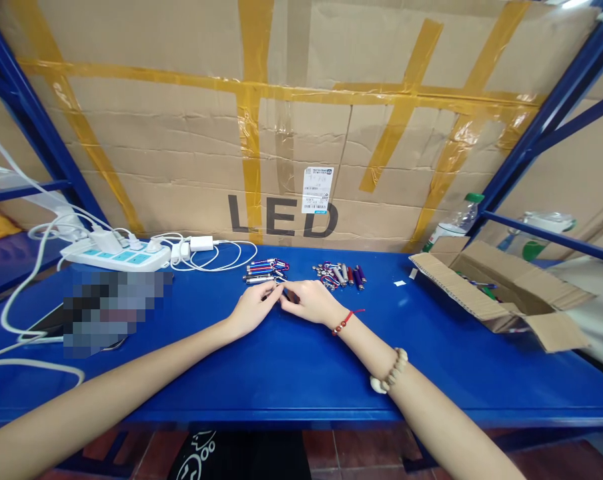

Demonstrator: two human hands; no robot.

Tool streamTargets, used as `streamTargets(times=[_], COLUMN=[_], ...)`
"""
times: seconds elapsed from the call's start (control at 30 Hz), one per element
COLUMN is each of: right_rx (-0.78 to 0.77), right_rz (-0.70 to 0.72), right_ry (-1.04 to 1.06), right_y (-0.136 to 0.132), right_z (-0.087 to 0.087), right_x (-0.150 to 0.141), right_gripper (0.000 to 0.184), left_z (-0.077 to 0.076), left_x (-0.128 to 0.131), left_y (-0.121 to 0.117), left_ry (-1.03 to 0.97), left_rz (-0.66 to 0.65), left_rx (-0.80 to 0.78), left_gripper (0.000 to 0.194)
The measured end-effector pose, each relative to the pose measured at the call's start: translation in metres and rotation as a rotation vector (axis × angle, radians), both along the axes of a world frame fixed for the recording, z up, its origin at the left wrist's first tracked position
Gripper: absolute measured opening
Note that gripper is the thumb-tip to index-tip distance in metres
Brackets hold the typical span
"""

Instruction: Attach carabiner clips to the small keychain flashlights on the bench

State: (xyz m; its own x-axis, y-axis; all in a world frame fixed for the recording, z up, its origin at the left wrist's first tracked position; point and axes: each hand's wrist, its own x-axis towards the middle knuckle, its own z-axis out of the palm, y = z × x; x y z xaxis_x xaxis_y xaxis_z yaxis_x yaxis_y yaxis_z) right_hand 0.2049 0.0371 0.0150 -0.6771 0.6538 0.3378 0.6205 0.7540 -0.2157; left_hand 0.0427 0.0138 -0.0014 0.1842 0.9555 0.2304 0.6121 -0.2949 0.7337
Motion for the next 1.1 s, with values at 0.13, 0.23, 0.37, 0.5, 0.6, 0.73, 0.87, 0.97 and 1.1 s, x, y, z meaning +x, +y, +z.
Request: streamTargets(times=[0.13, 0.23, 0.37, 0.5, 0.6, 0.73, 0.87, 0.97, 1.1], right_rx=[0.004, 0.004, -0.004, -0.005, -0.008, -0.002, 0.002, 0.001, -0.008], right_rz=[-0.005, -0.002, -0.006, 0.000, 0.004, 0.005, 0.003, -0.002, -0.004], right_ry=[0.001, 0.007, 0.003, 0.000, 0.004, 0.004, 0.002, -0.001, -0.002], right_y=[-0.0007, -0.0003, 0.0005, 0.0005, 0.0005, 0.0008, 0.0006, 0.0000, -0.0008], right_z=[0.0007, -0.0002, -0.0016, -0.0015, -0.0013, -0.0015, -0.0013, -0.0005, 0.0005], right_x=[-0.0001, 0.0004, 0.0013, 0.0010, 0.0002, 0.0001, 0.0002, -0.0001, -0.0005], right_gripper=[0.012, 0.012, 0.011, 0.011, 0.012, 0.012, 0.013, 0.012, 0.012], left_z=[0.0000, 0.0004, 0.0002, -0.0004, -0.0006, -0.0009, -0.0014, -0.0018, -0.0014], left_x=[0.0000, -0.0001, -0.0004, -0.0004, -0.0004, -0.0005, -0.0003, -0.0002, -0.0001], left_y=[0.0000, -0.0002, 0.0000, 0.0005, 0.0006, 0.0007, 0.0009, 0.0010, 0.0010], left_ry=[-0.008, -0.001, -0.012, -0.016, -0.003, 0.013, 0.014, 0.006, 0.004], left_rz=[-0.005, -0.004, -0.022, -0.018, -0.005, 0.002, 0.003, -0.003, -0.003], left_rx=[0.009, 0.015, 0.010, 0.001, 0.005, 0.003, 0.004, 0.010, 0.011], left_gripper=[0.036, 0.037, 0.037, 0.036, 0.036, 0.036, 0.036, 0.035, 0.036])
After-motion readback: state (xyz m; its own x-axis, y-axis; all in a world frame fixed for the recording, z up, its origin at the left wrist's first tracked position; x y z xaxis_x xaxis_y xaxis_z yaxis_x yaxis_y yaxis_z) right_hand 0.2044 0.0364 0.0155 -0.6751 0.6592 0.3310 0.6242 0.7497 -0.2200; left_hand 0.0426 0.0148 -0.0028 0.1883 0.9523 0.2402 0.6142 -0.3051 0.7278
